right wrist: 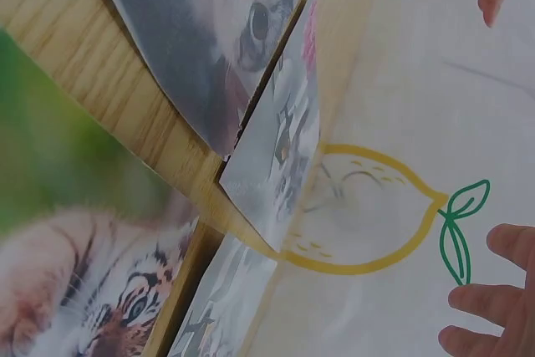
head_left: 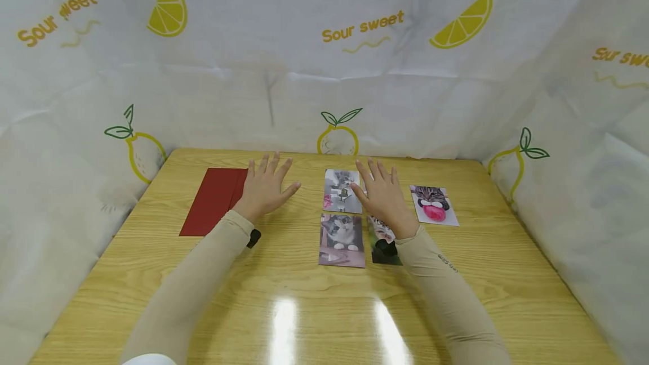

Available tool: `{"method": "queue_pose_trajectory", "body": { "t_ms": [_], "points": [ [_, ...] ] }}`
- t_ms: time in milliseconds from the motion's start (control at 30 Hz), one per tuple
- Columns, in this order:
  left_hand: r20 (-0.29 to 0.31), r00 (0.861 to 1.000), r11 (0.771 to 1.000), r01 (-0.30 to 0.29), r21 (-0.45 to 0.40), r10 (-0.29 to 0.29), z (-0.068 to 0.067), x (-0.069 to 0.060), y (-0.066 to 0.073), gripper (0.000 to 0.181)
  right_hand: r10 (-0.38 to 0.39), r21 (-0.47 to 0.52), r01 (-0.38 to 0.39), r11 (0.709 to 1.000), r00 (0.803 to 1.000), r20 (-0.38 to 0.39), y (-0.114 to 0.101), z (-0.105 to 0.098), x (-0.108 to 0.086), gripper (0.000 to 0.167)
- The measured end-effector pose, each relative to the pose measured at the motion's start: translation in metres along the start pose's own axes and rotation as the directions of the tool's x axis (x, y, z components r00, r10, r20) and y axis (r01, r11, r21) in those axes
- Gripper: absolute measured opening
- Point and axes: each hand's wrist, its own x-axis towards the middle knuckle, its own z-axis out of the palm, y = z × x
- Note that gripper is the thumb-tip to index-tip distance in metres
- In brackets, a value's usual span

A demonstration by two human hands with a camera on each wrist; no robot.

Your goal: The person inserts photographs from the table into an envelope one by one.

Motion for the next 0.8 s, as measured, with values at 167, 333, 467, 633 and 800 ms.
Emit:
{"method": "queue_pose_trajectory", "body": {
  "t_ms": [167,333,467,633,800],
  "points": [
    [0.004,1.0,1.0,0.004,0.01,-0.004,0.0,0.0,0.0,0.075,-0.002,0.007,0.002,1.0,1.0,0.002,0.0,0.0,-0.001,0.066],
    [0.002,1.0,1.0,0.0,0.02,0.0,0.0,0.0,0.001,0.075,0.005,0.007,-0.005,1.0,1.0,0.016,0.001,0.0,-0.001,0.065],
    [0.009,1.0,1.0,-0.009,0.012,0.009,-0.002,-0.001,0.002,0.075,0.004,0.007,-0.004,1.0,1.0,0.021,0.003,-0.003,-0.003,0.061],
    [0.012,0.999,0.999,-0.03,0.019,0.03,-0.003,-0.002,0.001,0.066,-0.011,0.005,0.011,1.0,1.0,0.009,0.004,-0.01,-0.008,0.05],
    [0.024,0.999,0.999,-0.045,0.023,0.044,-0.003,-0.002,0.0,0.054,0.012,0.04,-0.014,0.999,0.999,0.037,0.009,-0.014,-0.01,0.04]
  ]
}}
